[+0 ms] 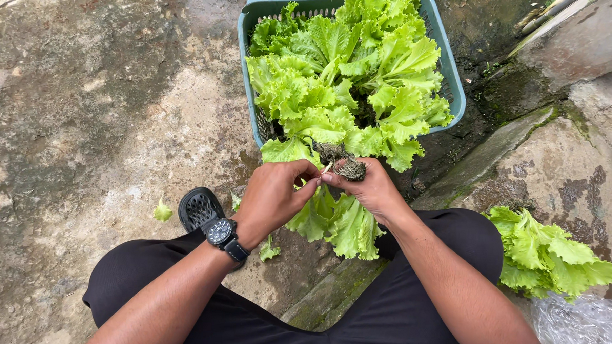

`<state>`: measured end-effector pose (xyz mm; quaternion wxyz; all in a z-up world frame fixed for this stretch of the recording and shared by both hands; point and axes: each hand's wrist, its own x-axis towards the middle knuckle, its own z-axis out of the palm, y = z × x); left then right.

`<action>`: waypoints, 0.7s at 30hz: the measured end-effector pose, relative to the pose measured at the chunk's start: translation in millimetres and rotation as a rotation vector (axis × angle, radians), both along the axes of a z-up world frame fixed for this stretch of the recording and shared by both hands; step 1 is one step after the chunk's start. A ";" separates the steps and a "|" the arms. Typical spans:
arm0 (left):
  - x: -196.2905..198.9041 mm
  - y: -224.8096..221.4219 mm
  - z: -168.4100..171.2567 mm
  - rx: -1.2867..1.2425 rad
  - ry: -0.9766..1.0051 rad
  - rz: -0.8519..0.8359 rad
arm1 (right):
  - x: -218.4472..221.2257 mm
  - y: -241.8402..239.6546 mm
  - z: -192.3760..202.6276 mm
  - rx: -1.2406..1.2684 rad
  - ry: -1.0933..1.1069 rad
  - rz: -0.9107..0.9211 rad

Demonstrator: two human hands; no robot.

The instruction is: The person sorts lettuce in a plastic basket by hand, removes damaged leaves, and places individual heads into plastic bags for packaging near a scale.

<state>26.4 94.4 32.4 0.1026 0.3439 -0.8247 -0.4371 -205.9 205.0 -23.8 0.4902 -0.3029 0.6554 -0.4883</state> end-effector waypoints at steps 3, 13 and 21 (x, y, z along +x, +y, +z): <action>-0.5 -4.1 1.8 -0.150 0.035 -0.120 | -6.8 -2.9 1.5 -0.025 0.028 0.040; 51.1 -47.5 9.7 -0.257 -0.551 -0.224 | -24.7 13.1 34.6 0.020 -0.033 -0.071; 12.5 -19.7 33.2 -0.025 -0.166 -0.159 | -11.5 7.3 21.5 0.060 -0.201 -0.111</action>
